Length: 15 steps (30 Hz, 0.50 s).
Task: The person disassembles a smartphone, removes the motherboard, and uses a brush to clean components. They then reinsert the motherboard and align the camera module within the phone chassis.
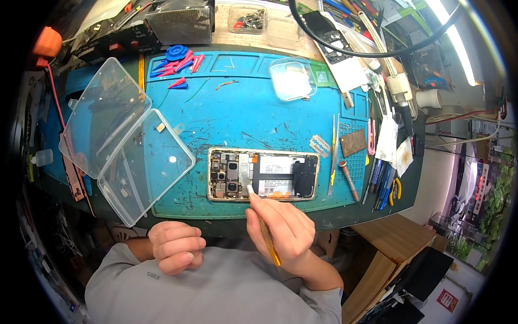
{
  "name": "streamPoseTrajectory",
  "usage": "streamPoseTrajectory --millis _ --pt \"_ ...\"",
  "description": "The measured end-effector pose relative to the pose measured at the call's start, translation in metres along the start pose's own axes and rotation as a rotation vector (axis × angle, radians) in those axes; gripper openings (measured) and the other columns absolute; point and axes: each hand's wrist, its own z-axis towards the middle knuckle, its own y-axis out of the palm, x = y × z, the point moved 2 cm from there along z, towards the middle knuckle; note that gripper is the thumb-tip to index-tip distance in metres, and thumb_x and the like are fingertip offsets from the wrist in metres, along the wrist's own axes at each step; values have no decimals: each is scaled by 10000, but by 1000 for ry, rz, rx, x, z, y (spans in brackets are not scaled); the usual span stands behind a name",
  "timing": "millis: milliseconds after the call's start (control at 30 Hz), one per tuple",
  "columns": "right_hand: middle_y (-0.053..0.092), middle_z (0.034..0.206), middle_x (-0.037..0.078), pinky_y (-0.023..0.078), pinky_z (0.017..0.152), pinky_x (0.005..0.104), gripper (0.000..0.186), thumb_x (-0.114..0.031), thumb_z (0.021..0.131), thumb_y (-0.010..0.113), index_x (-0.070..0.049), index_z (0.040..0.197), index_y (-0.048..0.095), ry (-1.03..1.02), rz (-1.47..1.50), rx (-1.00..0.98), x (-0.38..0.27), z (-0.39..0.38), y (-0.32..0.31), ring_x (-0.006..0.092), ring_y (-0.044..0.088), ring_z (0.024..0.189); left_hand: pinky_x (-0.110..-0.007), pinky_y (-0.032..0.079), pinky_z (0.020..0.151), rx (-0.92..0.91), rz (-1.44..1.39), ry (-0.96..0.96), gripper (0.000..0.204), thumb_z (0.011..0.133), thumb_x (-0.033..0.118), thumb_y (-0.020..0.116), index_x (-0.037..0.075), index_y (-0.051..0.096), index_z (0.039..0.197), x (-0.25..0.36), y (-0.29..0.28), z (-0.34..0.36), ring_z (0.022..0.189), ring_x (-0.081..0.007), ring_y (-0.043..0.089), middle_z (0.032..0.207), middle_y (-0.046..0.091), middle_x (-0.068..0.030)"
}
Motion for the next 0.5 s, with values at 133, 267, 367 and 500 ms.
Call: streamPoseTrajectory --millis 133,267,367,500 --pt "760 899 168 596 700 334 310 68 845 781 71 1149 724 33 5 -23 -1 2 -1 261 740 742 -249 535 654 1 -3 -5 285 950 86 678 85 552 1206 0 0 0 749 -166 703 970 767 -31" --pt "766 966 189 612 761 348 293 65 876 774 76 1162 713 43 41 14 3 -4 -2 270 750 778 -252 535 651 13 -1 -6 279 954 89 675 85 551 1203 1 0 -1 747 -167 702 970 767 -30" --pt "754 1025 197 612 770 344 288 71 869 788 73 1148 714 171 137 79 3 -14 1 274 751 814 -255 538 654 20 -1 -3 278 954 90 677 84 550 1201 0 1 -1 750 -168 701 971 767 -31" --pt "743 1047 184 602 745 327 334 76 817 828 48 1135 731 3 -7 41 4 -3 1 269 741 841 -258 543 657 10 -8 -3 285 950 88 682 81 550 1202 0 -1 -1 755 -170 702 972 766 -34"
